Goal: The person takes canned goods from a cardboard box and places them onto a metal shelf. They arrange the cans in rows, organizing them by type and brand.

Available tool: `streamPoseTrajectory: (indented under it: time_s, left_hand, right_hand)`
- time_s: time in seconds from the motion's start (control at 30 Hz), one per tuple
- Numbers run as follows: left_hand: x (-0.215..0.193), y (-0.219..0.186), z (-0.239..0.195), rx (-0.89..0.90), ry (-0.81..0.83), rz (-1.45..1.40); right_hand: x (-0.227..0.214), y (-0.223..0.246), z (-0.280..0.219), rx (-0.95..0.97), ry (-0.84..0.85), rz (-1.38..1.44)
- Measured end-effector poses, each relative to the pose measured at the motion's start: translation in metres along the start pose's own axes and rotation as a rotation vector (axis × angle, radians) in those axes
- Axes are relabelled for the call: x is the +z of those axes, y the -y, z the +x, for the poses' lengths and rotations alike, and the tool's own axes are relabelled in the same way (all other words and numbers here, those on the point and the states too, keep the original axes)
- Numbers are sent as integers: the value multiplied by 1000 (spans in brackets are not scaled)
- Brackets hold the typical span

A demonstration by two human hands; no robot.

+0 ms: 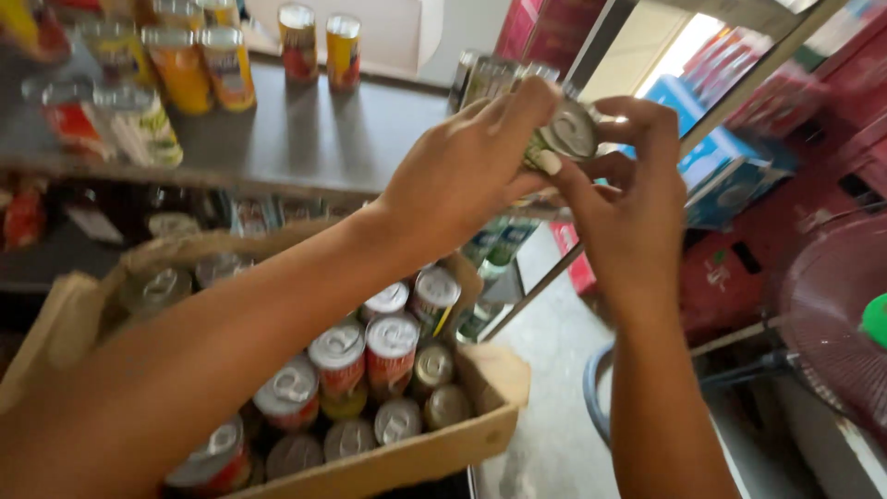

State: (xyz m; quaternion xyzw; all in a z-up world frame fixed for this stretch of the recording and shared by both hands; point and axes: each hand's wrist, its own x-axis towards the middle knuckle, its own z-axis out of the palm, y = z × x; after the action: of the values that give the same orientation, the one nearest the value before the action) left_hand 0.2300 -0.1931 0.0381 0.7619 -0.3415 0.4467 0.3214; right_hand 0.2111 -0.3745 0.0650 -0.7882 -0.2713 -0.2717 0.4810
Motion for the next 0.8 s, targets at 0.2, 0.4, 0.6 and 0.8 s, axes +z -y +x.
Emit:
streamPoseTrajectory:
  time_s: [0.2, 0.4, 0.6, 0.8]
  left_hand:
    - [-20, -33, -47, -56, 89, -46]
    - [-24, -41, -85, -156, 163, -219]
    - [-17, -35, -107, -257, 256, -251]
    - [-11, -28, -128, -382, 460, -310]
  right_hand:
    - [6, -6, -46, 31, 134, 48]
    - [18, 0, -73, 161, 248, -70]
    - [35, -7, -87, 240, 317, -107]
    - [37, -29, -94, 260, 500, -218]
